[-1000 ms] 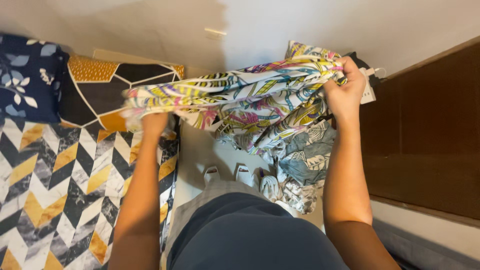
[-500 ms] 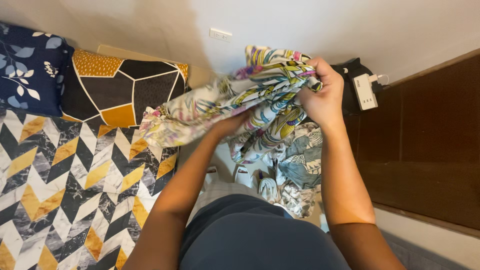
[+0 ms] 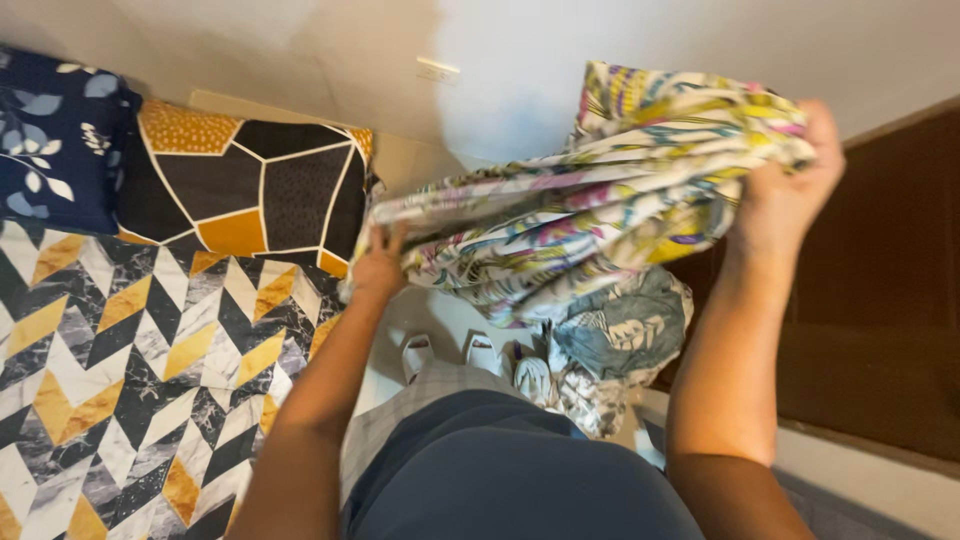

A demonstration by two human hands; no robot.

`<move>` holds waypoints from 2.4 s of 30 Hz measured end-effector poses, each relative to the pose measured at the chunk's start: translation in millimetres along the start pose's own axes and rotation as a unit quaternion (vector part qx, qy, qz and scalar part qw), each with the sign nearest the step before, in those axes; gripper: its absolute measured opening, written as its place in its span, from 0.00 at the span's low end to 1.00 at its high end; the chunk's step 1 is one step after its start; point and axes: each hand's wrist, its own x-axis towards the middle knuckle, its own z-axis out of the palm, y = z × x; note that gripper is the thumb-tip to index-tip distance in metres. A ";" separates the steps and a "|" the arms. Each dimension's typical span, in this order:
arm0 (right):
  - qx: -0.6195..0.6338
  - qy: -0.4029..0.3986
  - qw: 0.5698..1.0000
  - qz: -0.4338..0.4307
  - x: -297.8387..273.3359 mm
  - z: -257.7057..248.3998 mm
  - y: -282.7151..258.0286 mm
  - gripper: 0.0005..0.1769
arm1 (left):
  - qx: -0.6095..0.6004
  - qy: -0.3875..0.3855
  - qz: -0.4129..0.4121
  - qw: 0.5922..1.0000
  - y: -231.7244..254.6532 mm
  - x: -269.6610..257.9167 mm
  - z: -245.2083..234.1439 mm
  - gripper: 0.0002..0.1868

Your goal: The person folds a dark blue floral pillowcase and places it on the bed. Then the person picks up a colorful floral sheet from the floor, shakes it out, and folds it while sitting on the floor.

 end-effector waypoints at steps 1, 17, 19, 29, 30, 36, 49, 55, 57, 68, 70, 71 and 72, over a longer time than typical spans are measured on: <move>0.009 0.013 1.000 -0.004 0.7 0.5 -8.1 0.07 | -0.058 -0.004 -0.091 0.994 -4.9 1.9 -7.6 0.58; 0.125 -0.012 0.992 -0.013 8.5 -11.3 5.4 0.07 | -0.232 -0.107 0.308 0.917 127.2 20.0 -10.6 0.30; 0.106 0.027 0.994 -0.020 14.4 -17.2 -6.4 0.08 | -0.238 -0.030 0.267 0.933 106.5 16.7 9.1 0.31; 0.089 0.138 0.982 -0.093 31.6 -89.2 37.3 0.07 | -0.001 0.083 0.050 0.995 -57.1 37.5 -24.1 0.23; 0.102 0.140 0.980 -0.094 34.3 -97.6 47.9 0.08 | -0.033 0.094 0.027 0.995 -69.4 35.3 -40.7 0.22; 0.064 0.173 0.982 -0.049 40.5 -137.9 102.7 0.10 | -0.214 0.104 0.033 0.971 -109.6 7.6 -131.3 0.16; -0.033 0.129 0.990 0.055 73.8 -140.0 186.2 0.19 | -0.566 0.385 0.094 0.723 -115.6 1.4 -187.8 0.12; -0.229 0.038 0.970 0.074 56.9 -104.1 201.7 0.16 | -0.684 0.444 0.076 0.573 -110.4 23.3 -213.1 0.15; -0.262 0.032 0.960 0.097 45.5 -93.3 201.7 0.15 | -0.702 0.444 0.063 0.553 -108.1 22.8 -221.4 0.18; -0.371 0.066 0.918 0.124 27.4 -90.4 220.1 0.13 | -0.622 0.152 -0.012 0.768 -106.3 -29.7 -281.9 0.15; -0.367 0.063 0.919 0.132 26.9 -90.2 221.5 0.15 | -0.613 0.199 0.006 0.764 -106.8 -24.3 -273.8 0.17; -0.365 0.061 0.919 0.135 27.2 -88.7 222.0 0.16 | -0.609 0.222 0.015 0.762 -108.0 -19.6 -267.7 0.18; -0.370 0.047 0.917 0.141 26.4 -86.4 221.7 0.16 | -0.612 0.235 0.019 0.755 -110.5 -15.0 -260.6 0.18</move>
